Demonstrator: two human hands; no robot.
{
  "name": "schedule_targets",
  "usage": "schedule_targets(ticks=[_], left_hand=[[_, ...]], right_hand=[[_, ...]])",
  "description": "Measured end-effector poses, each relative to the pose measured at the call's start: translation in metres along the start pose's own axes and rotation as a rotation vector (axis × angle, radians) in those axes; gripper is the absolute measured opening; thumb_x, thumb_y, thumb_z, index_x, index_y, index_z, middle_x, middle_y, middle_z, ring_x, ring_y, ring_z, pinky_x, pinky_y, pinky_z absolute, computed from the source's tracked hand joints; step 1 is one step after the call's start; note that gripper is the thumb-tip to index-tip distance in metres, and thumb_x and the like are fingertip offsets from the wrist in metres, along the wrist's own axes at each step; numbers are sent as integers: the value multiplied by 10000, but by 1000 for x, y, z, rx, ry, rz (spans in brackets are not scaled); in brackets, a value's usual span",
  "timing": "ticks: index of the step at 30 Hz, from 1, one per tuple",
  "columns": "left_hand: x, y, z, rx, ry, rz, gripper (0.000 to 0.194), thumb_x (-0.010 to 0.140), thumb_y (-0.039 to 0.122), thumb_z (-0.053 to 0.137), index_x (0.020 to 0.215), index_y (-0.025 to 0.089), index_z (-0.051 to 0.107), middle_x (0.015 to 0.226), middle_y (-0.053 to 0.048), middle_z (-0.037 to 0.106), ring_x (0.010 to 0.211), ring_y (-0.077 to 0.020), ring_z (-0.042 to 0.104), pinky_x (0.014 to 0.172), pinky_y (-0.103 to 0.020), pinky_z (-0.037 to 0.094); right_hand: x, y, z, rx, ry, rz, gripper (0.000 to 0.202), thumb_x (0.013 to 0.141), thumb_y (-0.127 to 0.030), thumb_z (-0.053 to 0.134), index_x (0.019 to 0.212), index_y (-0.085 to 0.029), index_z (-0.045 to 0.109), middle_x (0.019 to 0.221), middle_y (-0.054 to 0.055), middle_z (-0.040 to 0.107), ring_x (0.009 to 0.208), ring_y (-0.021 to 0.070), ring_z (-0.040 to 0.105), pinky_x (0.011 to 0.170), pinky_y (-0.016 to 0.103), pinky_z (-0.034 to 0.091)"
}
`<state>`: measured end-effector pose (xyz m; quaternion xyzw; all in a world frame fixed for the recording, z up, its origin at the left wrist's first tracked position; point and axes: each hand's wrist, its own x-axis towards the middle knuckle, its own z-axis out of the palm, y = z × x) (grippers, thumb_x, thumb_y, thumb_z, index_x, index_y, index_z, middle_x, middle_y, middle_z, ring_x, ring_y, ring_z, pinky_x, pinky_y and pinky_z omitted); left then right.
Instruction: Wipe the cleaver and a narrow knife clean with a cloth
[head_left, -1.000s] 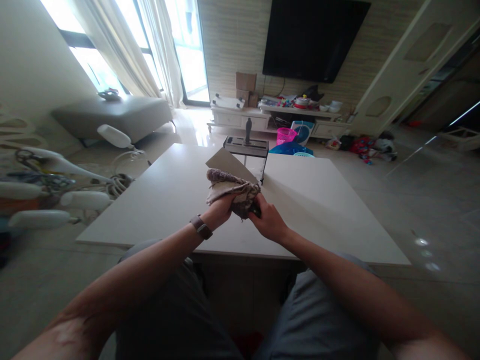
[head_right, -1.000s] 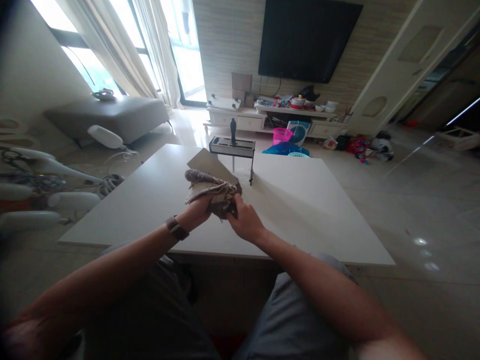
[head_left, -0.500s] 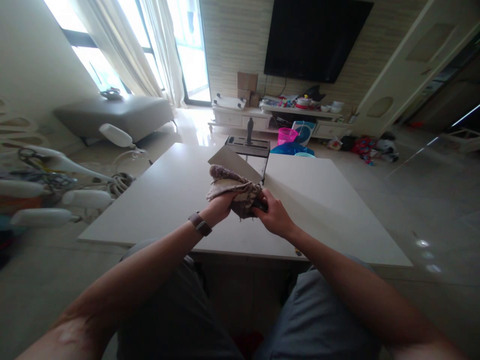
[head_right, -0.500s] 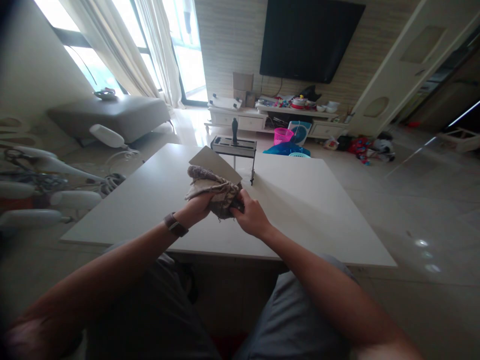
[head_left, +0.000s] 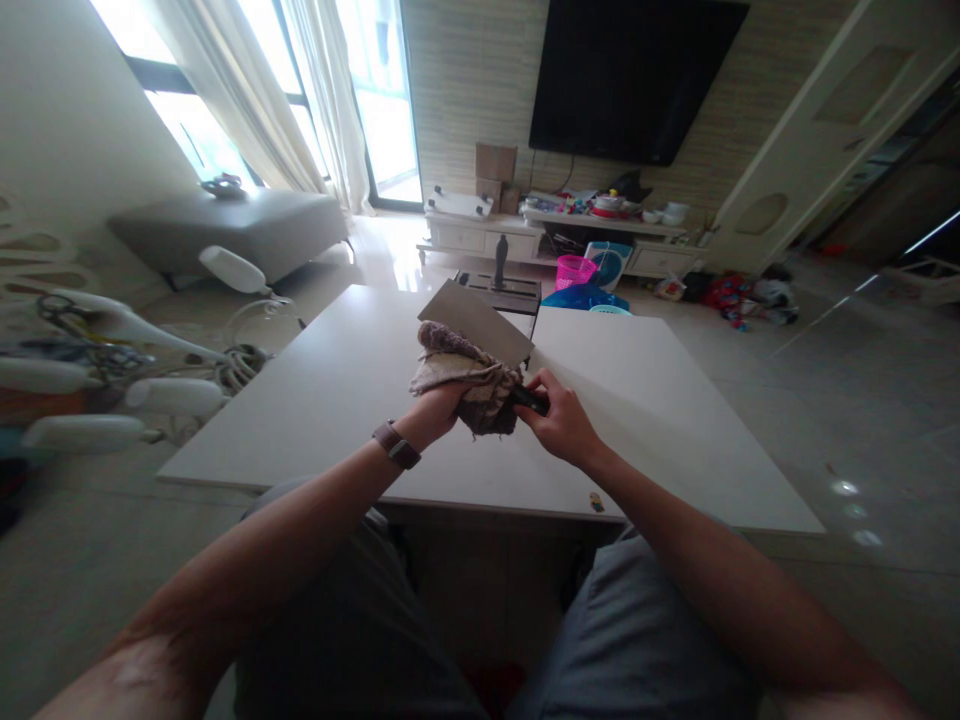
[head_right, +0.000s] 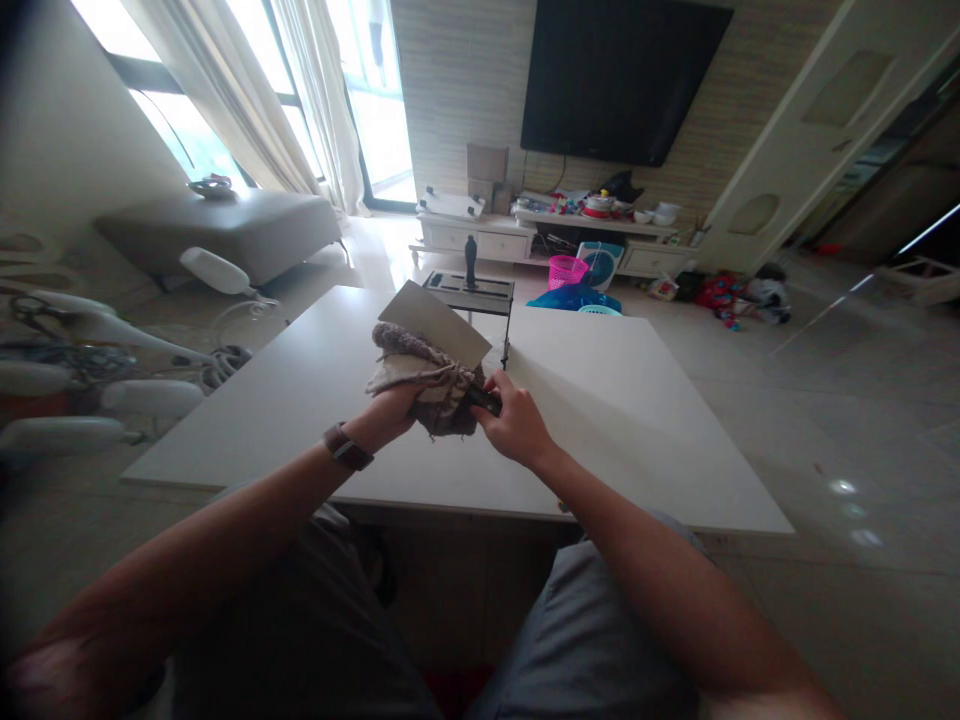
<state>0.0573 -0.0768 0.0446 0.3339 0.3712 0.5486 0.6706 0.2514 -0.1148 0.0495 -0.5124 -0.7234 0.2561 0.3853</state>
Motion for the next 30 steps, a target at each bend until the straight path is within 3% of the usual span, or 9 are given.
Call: schedule_targets(ticks=[8,15,21,30], left_hand=[[-2,2,-6,-16,-38,20,188,725,216,841,900,169,794,1036,-90,807,971,-280,759,954,-398,600],[7,9,-10,-93,40,72,229,689,165,847,904,161,769,975,-80,803,983,-282,758,981,-427,592],[17,24,-18,-119,3,143,223,724,177,827,933,145,755,965,-71,802,943,-260,757,977,-421,593],[27,44,-27,-205,76,266,352,677,102,809,1012,193,749,999,-52,797,1069,-255,737,976,-379,593]], right_hand=[[-5,-5,4,2,-23,-3,203,825,-293,681,938,-240,521,819,26,736,722,206,674,652,277,455],[-7,-8,4,-6,-46,-8,196,838,-305,676,919,-241,508,799,16,732,662,180,636,622,263,413],[-8,-9,5,-36,-47,0,210,841,-343,683,927,-237,523,784,6,723,579,147,561,591,258,376],[-11,-10,4,-26,-66,3,217,842,-351,684,939,-237,527,808,17,735,577,149,573,580,257,382]])
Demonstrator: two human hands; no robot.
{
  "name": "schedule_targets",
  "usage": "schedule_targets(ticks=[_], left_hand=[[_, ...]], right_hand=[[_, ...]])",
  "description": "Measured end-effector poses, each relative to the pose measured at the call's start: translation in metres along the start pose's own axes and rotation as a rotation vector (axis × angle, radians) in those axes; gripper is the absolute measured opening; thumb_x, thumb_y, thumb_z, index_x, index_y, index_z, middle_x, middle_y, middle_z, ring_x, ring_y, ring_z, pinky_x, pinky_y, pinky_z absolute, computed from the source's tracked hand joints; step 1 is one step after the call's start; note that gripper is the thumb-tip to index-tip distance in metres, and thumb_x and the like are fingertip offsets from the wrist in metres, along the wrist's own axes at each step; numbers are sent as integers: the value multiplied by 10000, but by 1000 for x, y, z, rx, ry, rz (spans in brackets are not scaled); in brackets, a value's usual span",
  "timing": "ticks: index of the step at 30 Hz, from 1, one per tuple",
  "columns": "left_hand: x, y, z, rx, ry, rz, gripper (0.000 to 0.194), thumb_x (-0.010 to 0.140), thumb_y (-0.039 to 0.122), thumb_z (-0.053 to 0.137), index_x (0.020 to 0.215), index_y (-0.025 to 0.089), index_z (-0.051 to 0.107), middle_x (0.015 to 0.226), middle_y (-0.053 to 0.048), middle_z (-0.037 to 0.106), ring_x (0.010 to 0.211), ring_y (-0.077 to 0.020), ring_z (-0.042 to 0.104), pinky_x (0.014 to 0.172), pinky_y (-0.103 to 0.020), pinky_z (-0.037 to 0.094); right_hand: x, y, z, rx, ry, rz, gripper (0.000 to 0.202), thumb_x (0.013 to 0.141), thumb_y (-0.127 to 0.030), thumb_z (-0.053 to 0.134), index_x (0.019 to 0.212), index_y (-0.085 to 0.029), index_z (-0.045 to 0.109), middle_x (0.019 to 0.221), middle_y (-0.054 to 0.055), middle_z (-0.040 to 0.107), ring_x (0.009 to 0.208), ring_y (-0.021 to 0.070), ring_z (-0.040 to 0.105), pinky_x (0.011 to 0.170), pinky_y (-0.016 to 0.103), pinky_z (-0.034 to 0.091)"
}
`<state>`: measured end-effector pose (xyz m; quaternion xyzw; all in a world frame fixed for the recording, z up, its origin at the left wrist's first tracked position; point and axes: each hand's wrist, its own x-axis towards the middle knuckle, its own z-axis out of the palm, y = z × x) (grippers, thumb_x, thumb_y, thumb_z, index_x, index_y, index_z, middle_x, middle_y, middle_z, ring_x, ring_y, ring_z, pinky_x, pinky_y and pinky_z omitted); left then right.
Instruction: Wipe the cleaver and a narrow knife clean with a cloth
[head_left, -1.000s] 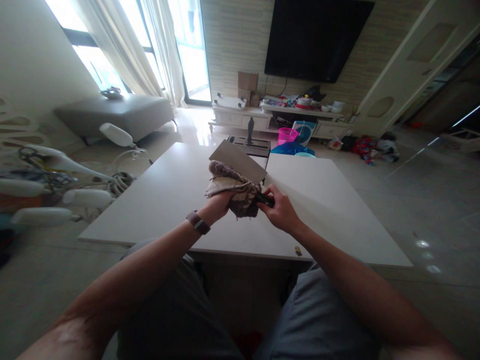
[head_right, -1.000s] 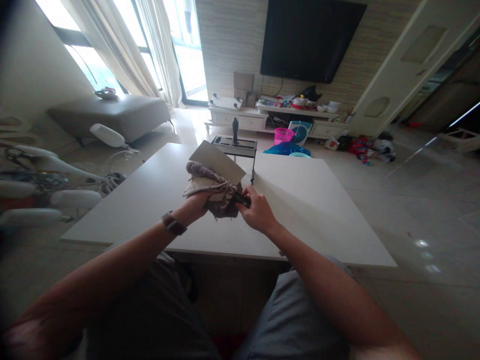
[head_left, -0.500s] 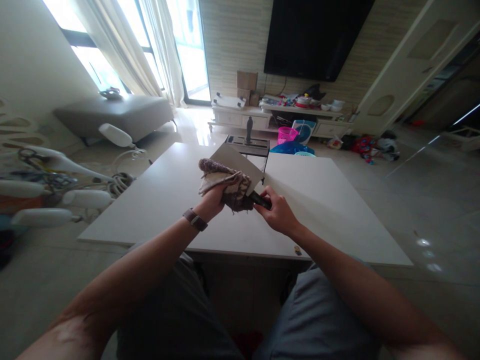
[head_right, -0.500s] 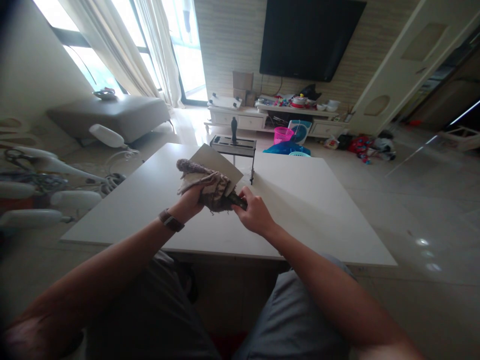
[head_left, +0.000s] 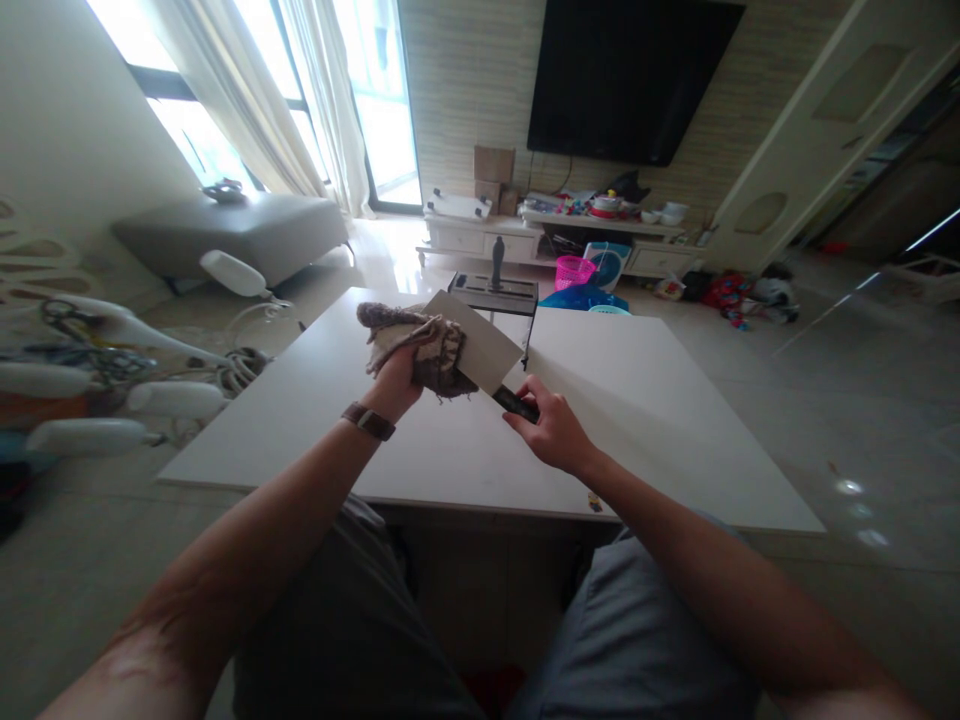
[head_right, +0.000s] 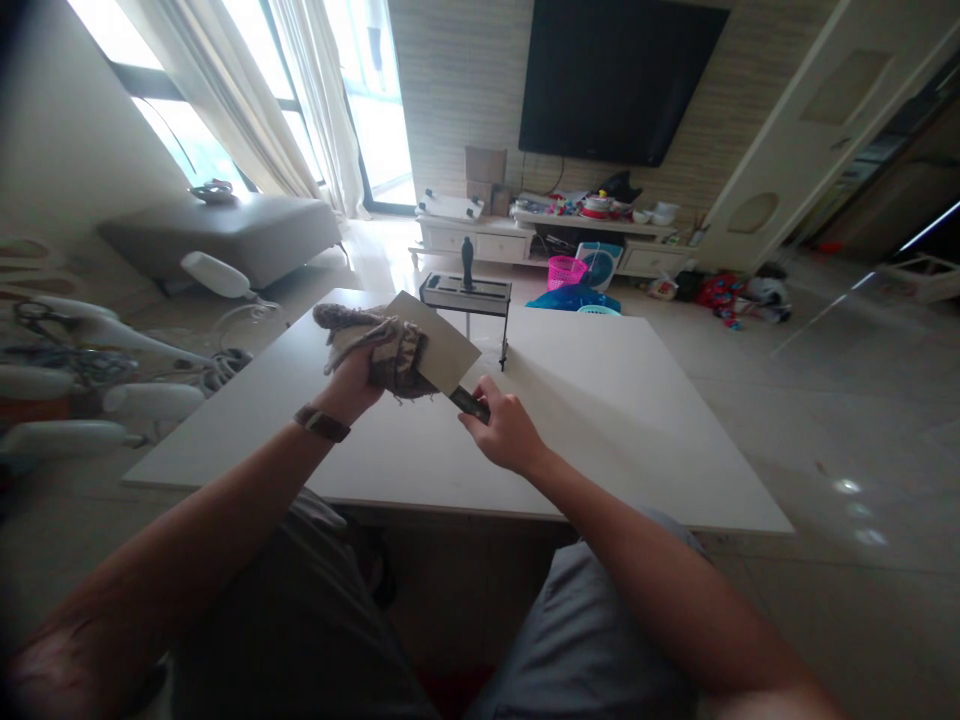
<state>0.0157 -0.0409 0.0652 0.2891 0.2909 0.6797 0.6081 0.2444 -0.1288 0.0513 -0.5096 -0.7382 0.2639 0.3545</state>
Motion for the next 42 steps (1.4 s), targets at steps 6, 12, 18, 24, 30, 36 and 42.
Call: schedule_targets(ticks=[6,12,18,24,30,36,42], left_hand=[[7,8,-6,42,-71,110,419,695,134,810,1099,220,742,1027,-33,798,923,-197,743,900,-331,600],[16,11,-14,16,-40,146,423,715,110,790,1120,219,740,1031,-30,803,955,-198,745,937,-334,594],[21,14,-18,35,-119,156,385,719,138,799,1093,207,738,1080,-49,800,1086,-229,731,960,-331,593],[24,18,-20,106,-92,199,343,708,167,793,1043,200,728,1064,-48,797,1055,-220,740,884,-294,607],[26,25,-22,126,-113,238,348,713,146,760,1056,194,729,1054,-40,794,1049,-210,736,919,-298,599],[26,36,-39,216,-108,20,314,727,147,757,1040,162,738,1027,-55,794,958,-212,751,889,-319,619],[18,33,-50,442,-118,-198,357,725,98,809,1070,161,740,1034,-81,788,881,-234,758,836,-348,629]], right_hand=[[-1,-2,-1,-25,-6,-1,226,843,-360,689,945,-237,530,800,18,730,577,150,568,575,254,378],[-2,-2,-1,-30,-18,1,219,842,-355,686,952,-235,539,835,29,739,602,157,587,587,258,391],[-2,-3,-3,-41,-33,-3,222,844,-353,688,952,-226,541,845,37,734,623,155,592,594,254,396],[-2,-3,-3,-45,-38,-4,222,841,-347,688,951,-226,538,852,43,733,629,156,590,598,256,397],[-3,1,-5,-61,-48,-38,221,850,-348,679,960,-227,529,858,43,724,655,165,602,612,261,401],[1,10,-15,-147,-74,-132,198,843,-305,671,954,-232,523,810,22,693,656,162,589,639,264,395],[6,17,-26,-185,-171,-172,181,813,-251,666,905,-236,511,756,4,667,642,154,586,633,253,391]])
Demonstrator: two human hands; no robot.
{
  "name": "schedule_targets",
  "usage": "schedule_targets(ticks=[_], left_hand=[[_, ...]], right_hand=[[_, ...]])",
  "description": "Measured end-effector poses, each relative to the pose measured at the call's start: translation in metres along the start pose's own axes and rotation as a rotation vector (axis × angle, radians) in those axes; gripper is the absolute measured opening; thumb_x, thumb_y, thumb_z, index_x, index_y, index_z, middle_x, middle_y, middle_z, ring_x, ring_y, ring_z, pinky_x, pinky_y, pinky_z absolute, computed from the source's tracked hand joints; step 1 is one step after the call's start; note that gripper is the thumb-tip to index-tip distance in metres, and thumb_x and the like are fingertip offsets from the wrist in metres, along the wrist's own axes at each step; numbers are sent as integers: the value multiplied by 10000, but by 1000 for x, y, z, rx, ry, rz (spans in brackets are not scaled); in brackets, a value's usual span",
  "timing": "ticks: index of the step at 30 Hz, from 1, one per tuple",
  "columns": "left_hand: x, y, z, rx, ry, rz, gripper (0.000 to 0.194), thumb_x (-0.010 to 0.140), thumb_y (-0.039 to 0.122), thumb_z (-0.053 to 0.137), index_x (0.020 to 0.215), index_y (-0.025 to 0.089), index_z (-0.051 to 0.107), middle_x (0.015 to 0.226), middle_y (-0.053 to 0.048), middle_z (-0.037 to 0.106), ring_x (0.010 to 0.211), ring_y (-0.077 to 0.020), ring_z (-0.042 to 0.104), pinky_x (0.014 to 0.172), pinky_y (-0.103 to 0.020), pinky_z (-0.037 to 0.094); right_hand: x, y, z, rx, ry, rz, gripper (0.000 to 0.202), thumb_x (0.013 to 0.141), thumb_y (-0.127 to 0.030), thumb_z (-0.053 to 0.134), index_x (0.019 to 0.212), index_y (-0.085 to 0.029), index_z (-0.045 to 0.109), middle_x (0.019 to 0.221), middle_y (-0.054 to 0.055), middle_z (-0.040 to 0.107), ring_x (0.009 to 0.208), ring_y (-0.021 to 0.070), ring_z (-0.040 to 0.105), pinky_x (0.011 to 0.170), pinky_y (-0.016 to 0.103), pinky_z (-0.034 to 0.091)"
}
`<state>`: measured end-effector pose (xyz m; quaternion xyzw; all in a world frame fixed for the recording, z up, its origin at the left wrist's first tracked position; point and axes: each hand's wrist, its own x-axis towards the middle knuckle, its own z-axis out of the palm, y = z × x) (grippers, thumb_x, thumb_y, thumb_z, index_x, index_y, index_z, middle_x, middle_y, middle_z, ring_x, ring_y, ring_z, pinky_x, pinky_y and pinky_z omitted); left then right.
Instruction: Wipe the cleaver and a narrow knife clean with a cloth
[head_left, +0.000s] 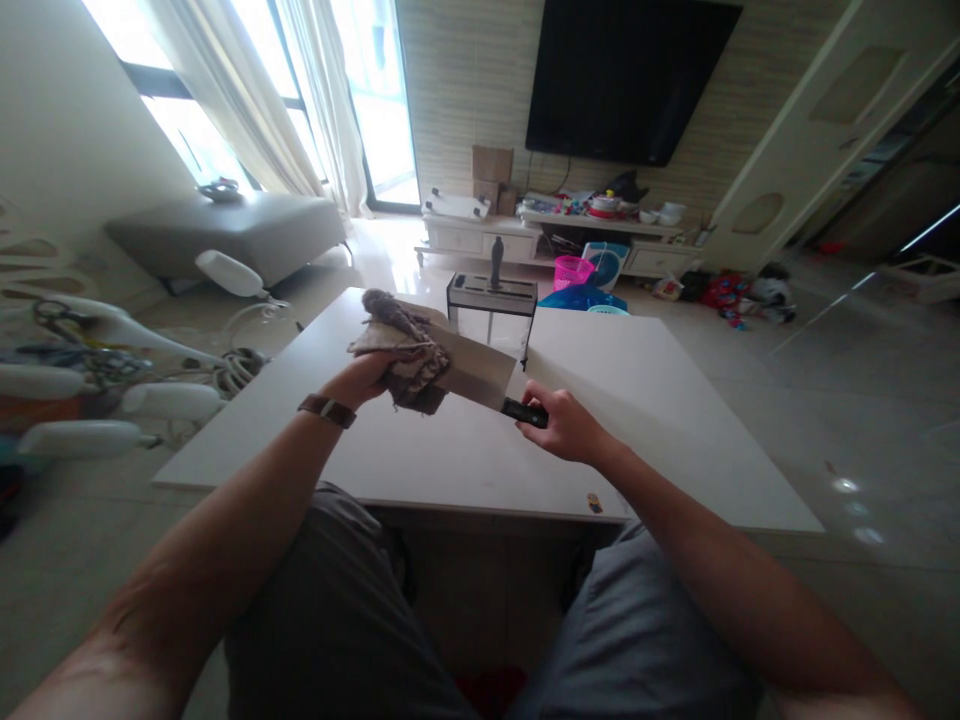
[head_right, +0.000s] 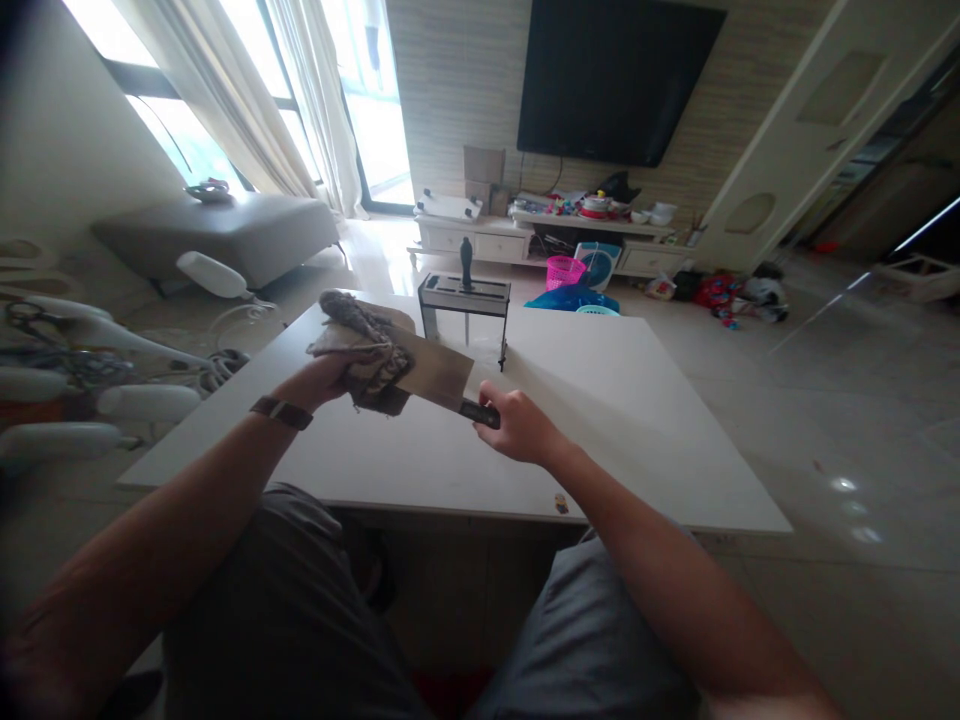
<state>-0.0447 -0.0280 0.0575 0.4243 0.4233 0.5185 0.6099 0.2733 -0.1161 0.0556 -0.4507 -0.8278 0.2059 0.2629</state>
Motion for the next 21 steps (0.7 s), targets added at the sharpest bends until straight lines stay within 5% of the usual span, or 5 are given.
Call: schedule_targets(ticks=[13,21], left_hand=[[-2,-7,6,49,-31,-70,336,710,160,851,1029,158,748,1073,-97,780,1059,-287,727,1000,-404,584],[-1,-8,7,54,-31,-68,435,701,175,872,1111,164,726,1077,-100,780,935,-264,748,950,-410,606]], right_hand=[[3,7,-3,-39,-25,60,183,791,-262,692,862,-229,526,781,15,677,667,152,595,634,249,398],[4,7,-4,-36,-30,66,175,791,-265,690,861,-226,535,743,2,663,633,141,561,626,249,382]])
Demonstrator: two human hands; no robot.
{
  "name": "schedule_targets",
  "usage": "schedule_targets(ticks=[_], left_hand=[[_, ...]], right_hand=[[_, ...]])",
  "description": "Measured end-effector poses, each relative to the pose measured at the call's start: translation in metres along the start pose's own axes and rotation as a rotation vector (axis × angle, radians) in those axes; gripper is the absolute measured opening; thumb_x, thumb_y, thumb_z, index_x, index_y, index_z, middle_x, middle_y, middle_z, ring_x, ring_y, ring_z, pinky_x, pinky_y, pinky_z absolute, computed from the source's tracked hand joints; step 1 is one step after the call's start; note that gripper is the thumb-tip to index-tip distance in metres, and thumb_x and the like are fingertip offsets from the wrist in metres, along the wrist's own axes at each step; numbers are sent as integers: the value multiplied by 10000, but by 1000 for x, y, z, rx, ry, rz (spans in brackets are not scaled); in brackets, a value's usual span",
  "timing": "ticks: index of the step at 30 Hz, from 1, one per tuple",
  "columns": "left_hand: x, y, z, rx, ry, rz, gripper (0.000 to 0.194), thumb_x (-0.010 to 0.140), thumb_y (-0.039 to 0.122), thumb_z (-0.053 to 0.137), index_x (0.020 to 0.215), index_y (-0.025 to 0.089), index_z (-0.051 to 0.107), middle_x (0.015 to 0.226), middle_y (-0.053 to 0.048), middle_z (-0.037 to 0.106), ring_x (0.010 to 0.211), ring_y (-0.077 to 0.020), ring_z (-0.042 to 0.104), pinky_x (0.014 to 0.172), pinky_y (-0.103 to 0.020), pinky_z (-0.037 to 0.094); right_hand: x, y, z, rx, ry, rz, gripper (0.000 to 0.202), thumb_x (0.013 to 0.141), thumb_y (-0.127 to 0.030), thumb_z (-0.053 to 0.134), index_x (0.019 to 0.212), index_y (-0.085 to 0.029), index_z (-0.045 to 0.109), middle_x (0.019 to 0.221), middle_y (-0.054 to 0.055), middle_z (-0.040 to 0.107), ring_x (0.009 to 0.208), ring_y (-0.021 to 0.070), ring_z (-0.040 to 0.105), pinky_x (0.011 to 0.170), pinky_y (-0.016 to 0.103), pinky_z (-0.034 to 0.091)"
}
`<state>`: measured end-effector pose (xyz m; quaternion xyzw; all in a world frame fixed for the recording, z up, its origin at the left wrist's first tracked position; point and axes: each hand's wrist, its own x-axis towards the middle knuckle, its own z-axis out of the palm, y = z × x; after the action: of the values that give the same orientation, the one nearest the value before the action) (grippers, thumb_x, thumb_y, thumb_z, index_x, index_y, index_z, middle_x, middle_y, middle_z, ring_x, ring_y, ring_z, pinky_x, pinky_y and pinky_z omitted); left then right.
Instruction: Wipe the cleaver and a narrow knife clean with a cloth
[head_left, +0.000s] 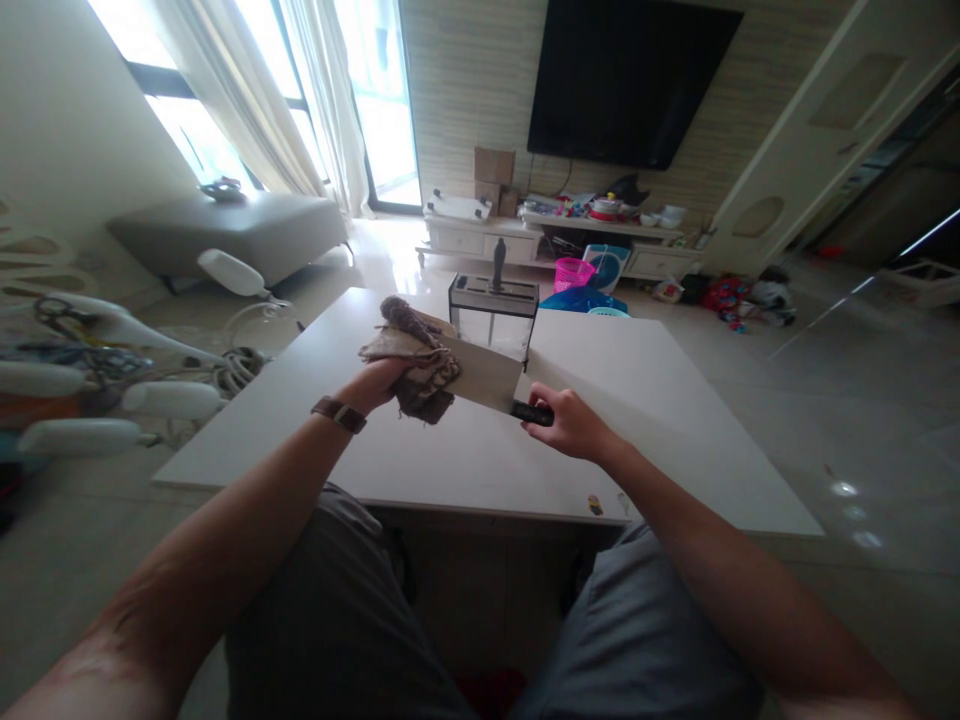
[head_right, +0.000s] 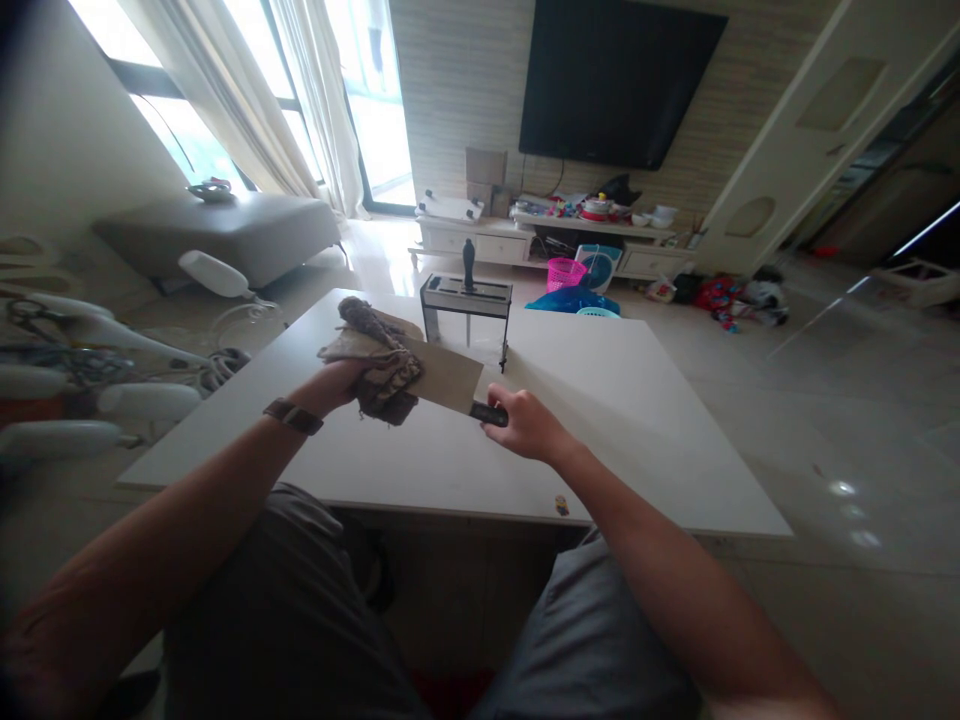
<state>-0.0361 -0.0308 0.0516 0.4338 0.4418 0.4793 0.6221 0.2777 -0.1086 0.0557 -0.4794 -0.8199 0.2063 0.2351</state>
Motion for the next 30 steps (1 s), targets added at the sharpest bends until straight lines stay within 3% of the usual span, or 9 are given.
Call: schedule_targets(ticks=[7,12,14,19,24,30], left_hand=[[2,0,1,-13,43,-3,327,676,168,872,977,213,750,1016,-107,790,1021,-357,741,917,-436,632],[1,0,3,-26,44,18,459,706,131,833,1143,223,727,1025,-98,785,1072,-374,731,948,-458,615],[0,1,4,-28,35,30,480,701,143,850,1157,221,721,1032,-92,787,1044,-363,736,934,-449,620],[-2,1,5,-22,42,24,326,735,140,833,1045,189,743,1026,-89,786,983,-305,745,967,-423,606],[-1,3,4,-36,25,15,279,750,113,811,1007,186,732,1011,-80,788,868,-238,749,838,-361,650],[-3,8,5,-35,52,-18,209,792,106,776,991,164,750,1018,-86,790,888,-220,751,841,-330,643]], right_hand=[[-1,-1,-1,-12,0,3,180,792,-265,698,857,-226,534,751,5,667,640,142,565,622,246,381],[-1,-1,-1,-11,-2,-2,173,796,-265,695,862,-226,539,755,5,670,640,141,561,625,245,380],[0,0,-1,-8,-4,-3,172,794,-264,695,861,-224,541,759,7,670,641,141,559,628,247,379],[0,2,0,-18,-4,-5,164,792,-254,692,867,-224,549,739,-3,660,628,135,547,620,242,369],[1,3,-2,-7,-2,-18,167,797,-259,700,867,-223,552,742,-2,676,631,136,562,623,239,373],[1,5,-7,11,-17,-23,165,826,-275,705,895,-224,564,766,0,691,639,140,571,630,246,381]])
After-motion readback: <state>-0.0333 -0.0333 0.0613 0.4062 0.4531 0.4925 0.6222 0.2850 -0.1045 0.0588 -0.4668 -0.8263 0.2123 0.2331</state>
